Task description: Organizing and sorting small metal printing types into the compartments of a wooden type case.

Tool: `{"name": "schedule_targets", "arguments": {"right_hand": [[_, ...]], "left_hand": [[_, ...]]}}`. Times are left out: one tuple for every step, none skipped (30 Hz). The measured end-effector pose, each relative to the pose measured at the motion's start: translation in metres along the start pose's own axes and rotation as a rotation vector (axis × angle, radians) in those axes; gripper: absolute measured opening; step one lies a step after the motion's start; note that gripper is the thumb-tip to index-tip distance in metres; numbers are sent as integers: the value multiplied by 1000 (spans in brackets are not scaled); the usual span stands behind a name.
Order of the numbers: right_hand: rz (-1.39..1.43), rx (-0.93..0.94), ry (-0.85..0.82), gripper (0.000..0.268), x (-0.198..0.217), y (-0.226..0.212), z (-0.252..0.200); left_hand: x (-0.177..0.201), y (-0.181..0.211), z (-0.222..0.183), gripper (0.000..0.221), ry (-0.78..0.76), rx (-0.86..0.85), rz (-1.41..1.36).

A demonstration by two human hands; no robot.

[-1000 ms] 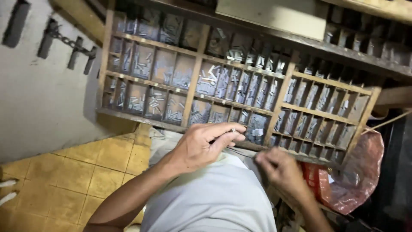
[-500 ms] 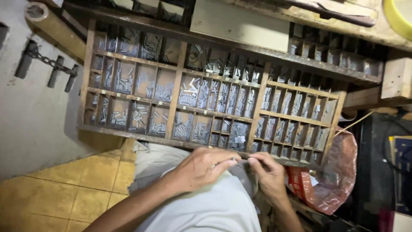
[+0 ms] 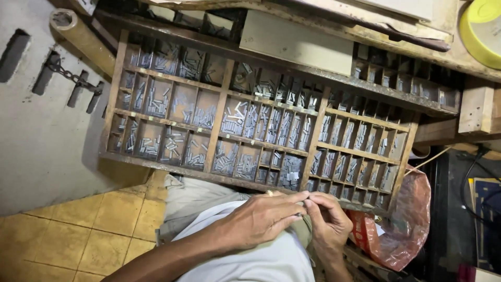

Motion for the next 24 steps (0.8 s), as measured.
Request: {"name": "schedule_targets", "arguments": {"right_hand": [[-8,10,-7,10,0,-1,0],[-17,20,-13,10,0,-2,0],[-17,20,-14,10,0,-1,1],[-17,23,-16,10,0,-2,0],[-16,26,-18,10,1,-2,0],[-17,26,-17,10,1,0,0],[-5,37,-13,10,2,1,-1],[5,48,-8,11,3,2,-1],[3,48,-6,11,4,2,-1],[4,45,-15,12,4,2,-1],[5,43,-24,12,3,2,-1],[-1,48,-20,12,5,8,-5],[-26,-1,8,9,9,17,-8],[-52,-36,42,6,14,26,-7],[-61,-16,53,6,17,22,3],[-140,-46,-18,4,13,23,12],[-220,-78,-87,6,11,23,21],[-231,-64,-71,6,29,45,33],[-312,-139,47,12,58,73,45],[-384,-214,159,19,85,100,56],[-388,-200,168,19,96,101,72],[-431,-186,211,23,110,102,83],[-474,-172,253,26,123,102,94],[-475,-169,258,26,127,105,106]], "left_hand": [[-3,-1,-1,29,15,-14,10],[-5,-1,-2,28,29,-29,18],[-7,-2,-3,28,30,-29,17],[-7,-2,-3,28,43,-37,16],[-7,-2,-4,27,57,-46,15],[-6,-2,-4,27,56,-46,13],[-6,-1,-4,26,58,-50,14],[-5,-1,-4,25,59,-54,14],[-4,0,-4,25,57,-56,12],[-3,0,-3,25,56,-57,9],[-2,1,-2,25,55,-58,6],[-2,1,-4,25,55,-66,2],[-2,1,-5,23,50,-62,5],[-1,-1,-2,21,47,-73,12],[-2,0,-2,21,50,-98,12],[-2,-5,-1,22,58,-55,4],[-2,-10,0,24,66,-12,-5],[-1,-8,1,24,64,-36,-10],[-1,-12,3,25,36,3,-30],[-1,-16,2,25,13,48,-44],[-4,-19,2,25,16,31,-43],[-4,-24,0,29,46,57,-36],[-5,-30,-2,32,75,82,-29],[-9,-33,-1,32,74,76,-29]]}}
Point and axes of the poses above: each hand's wrist, its own z-axis towards the middle knuckle, its own x-axis out of the back of the hand, y = z × x, the point moved 8 cm from there along z, towards the middle knuckle, and after that the axes turned 13 degrees about z, right-handed, at the moved point
